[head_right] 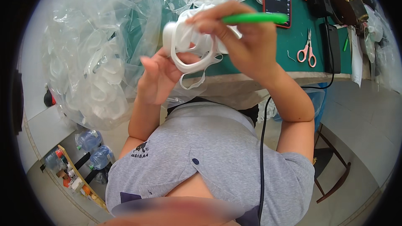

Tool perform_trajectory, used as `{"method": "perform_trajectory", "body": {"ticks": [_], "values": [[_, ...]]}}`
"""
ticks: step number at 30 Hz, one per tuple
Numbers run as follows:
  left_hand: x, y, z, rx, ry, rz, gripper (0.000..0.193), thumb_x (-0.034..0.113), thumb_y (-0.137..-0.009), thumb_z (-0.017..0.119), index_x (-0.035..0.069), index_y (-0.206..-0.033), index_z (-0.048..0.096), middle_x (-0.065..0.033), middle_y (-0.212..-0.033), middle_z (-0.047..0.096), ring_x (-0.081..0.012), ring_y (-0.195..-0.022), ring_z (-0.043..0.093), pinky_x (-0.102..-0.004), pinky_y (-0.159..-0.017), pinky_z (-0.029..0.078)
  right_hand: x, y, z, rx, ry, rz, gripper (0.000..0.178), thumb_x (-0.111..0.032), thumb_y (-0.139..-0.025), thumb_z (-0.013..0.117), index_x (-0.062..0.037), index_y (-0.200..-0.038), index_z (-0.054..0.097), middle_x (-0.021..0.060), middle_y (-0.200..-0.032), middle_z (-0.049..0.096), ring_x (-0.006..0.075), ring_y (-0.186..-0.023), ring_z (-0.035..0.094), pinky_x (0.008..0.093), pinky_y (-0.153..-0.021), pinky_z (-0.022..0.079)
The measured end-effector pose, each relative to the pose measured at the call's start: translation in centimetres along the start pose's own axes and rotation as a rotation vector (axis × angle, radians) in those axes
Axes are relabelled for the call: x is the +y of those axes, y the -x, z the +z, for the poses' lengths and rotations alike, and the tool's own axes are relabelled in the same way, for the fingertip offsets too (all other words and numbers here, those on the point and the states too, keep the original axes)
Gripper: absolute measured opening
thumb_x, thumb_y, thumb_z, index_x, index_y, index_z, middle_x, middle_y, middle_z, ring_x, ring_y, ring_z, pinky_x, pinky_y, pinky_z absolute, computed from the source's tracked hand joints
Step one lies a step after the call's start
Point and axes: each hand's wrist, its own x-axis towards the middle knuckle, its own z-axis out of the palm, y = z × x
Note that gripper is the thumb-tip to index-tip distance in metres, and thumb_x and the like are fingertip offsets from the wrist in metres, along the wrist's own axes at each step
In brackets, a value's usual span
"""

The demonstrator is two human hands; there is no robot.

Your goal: Inspecting and assembling white plastic product components using a trimming tool and scissors.

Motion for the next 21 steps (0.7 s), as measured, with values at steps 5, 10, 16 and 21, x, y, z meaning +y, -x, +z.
{"method": "perform_trajectory", "body": {"ticks": [5, 10, 16, 21], "values": [[-0.1, -0.8, 0.6, 0.179, -0.170, -0.044, 0.048, 0.037, -0.093, 0.058, 0.001, -0.124, 0.051, -0.0101, -0.100, 0.065, -0.0174, -0.092, 0.064, -0.0324, -0.083, 0.049, 0.0, 0.8, -0.2, -0.176, 0.134, 0.065, 0.010, 0.003, -0.086, 0.062, 0.0050, -0.096, 0.062, 0.0166, -0.092, 0.068, 0.0245, -0.092, 0.067, 0.0318, -0.079, 0.053], [-0.6, -0.9, -0.4, 0.220, -0.040, 0.031, 0.032, 0.028, -0.096, 0.055, 0.003, -0.115, 0.055, -0.0059, -0.087, 0.066, -0.0156, -0.083, 0.064, -0.0335, -0.080, 0.051, -0.5, 0.1, -1.2, -0.245, 0.300, -0.100, 0.011, 0.001, -0.082, 0.066, 0.0019, -0.093, 0.066, 0.0125, -0.084, 0.067, 0.0203, -0.074, 0.063, 0.0292, -0.067, 0.048], [-0.3, -0.4, 0.4, 0.293, 0.075, 0.013, 0.024, 0.022, -0.097, 0.052, 0.004, -0.114, 0.053, -0.0068, -0.101, 0.064, -0.0135, -0.081, 0.065, -0.0295, -0.074, 0.055, 0.3, 0.8, 0.0, -0.311, 0.748, -0.564, 0.040, -0.009, -0.062, 0.066, -0.0021, -0.101, 0.066, 0.0095, -0.095, 0.065, 0.0225, -0.077, 0.060, 0.0321, -0.068, 0.051], [-0.5, -0.5, 0.0, 0.248, 0.077, 0.008, 0.021, 0.019, -0.097, 0.053, 0.005, -0.112, 0.051, -0.0058, -0.098, 0.064, -0.0113, -0.079, 0.064, -0.0276, -0.070, 0.055, 0.8, 1.0, 0.9, -0.191, 0.889, -0.686, 0.040, -0.013, -0.061, 0.068, -0.0024, -0.100, 0.065, 0.0063, -0.092, 0.061, 0.0203, -0.075, 0.059, 0.0321, -0.067, 0.051]]}}
